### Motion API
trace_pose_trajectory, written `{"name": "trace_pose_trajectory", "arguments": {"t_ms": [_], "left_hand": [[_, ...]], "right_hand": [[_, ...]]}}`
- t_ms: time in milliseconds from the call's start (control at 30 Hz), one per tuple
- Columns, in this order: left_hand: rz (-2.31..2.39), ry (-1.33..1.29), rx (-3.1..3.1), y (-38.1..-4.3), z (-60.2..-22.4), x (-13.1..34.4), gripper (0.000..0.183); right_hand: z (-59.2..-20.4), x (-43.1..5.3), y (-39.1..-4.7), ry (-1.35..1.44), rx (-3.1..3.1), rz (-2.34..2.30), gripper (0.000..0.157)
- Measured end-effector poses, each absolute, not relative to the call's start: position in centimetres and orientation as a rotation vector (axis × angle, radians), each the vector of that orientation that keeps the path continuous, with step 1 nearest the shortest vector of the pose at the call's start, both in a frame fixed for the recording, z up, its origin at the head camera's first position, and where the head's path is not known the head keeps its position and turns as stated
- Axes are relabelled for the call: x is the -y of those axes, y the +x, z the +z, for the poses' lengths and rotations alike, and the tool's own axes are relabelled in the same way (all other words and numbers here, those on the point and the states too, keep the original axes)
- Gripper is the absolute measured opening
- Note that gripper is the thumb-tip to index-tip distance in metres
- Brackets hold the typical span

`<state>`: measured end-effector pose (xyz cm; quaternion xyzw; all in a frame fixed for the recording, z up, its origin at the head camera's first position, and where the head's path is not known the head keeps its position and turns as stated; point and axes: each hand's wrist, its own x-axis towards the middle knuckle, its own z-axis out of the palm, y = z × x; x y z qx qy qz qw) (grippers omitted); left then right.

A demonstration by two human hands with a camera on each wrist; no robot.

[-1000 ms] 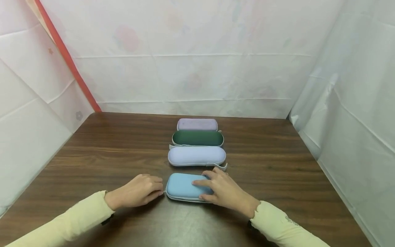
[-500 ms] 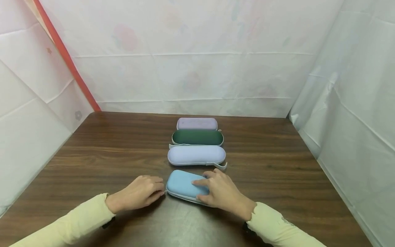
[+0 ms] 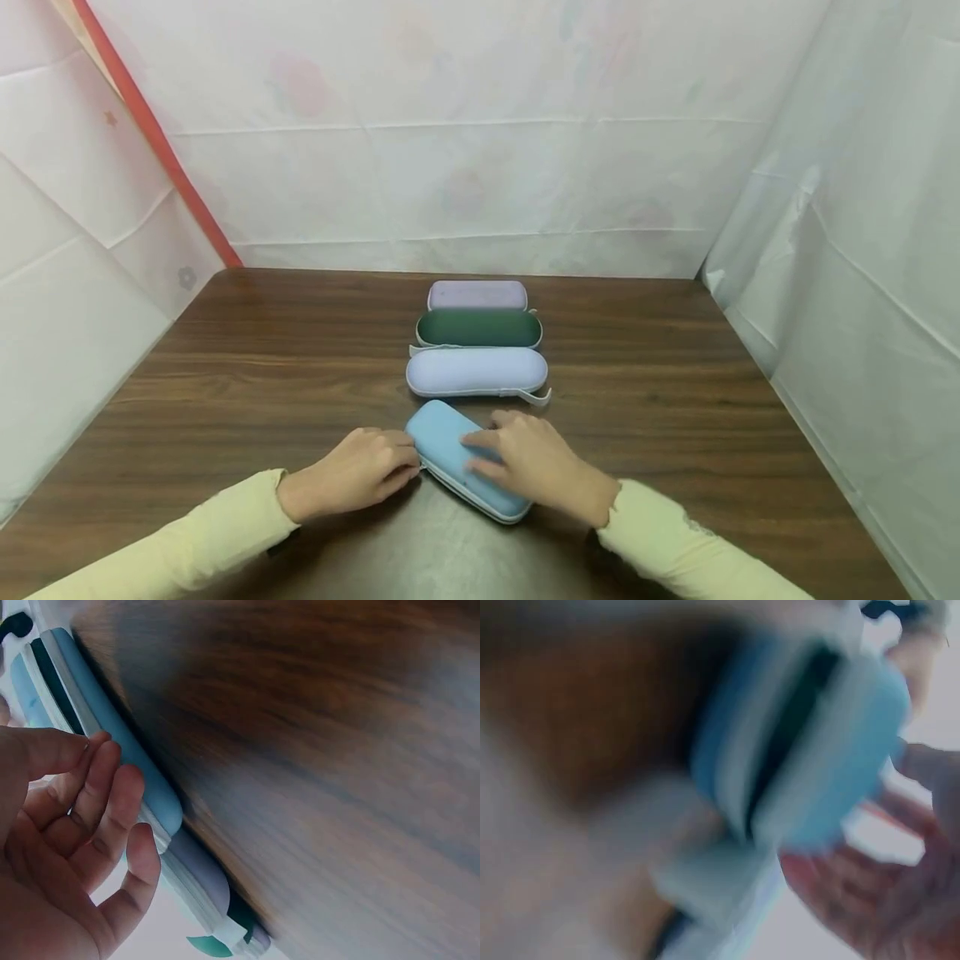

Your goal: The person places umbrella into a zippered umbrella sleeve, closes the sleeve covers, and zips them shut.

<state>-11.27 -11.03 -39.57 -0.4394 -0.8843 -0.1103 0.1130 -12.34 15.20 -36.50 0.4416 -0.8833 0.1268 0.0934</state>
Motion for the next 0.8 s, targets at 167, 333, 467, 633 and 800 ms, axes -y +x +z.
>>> {"name": "trace_pose_trajectory", "arguments": {"t_ms": [167, 333, 467, 633, 800], "left_hand": [[-0.343, -1.283, 2.616, -11.4, -39.4, 11.3, 0.017], [-0.332, -1.298, 2.633, -11.6, -39.2, 11.6, 0.016], [-0.306, -1.298, 2.622, -11.9, -39.2, 11.6, 0.016], [-0.287, -1.307, 2.615, -11.9, -39.0, 11.5, 0.014], [-0.262, -1.303, 2.607, -11.8, -39.0, 11.4, 0.012]], "right_hand": [[-35.2, -15.8, -14.5, 1.730, 2.509, 0.089, 0.056], [-34.9, -15.3, -15.3, 1.963, 2.229, -0.361, 0.073], [-34.6, -14.4, -15.2, 2.014, 2.048, -0.558, 0.068], [-34.0, -13.8, -15.1, 2.031, 2.098, -0.551, 0.063], [-33.9, -13.6, -15.2, 2.048, 2.201, -0.413, 0.068]]}}
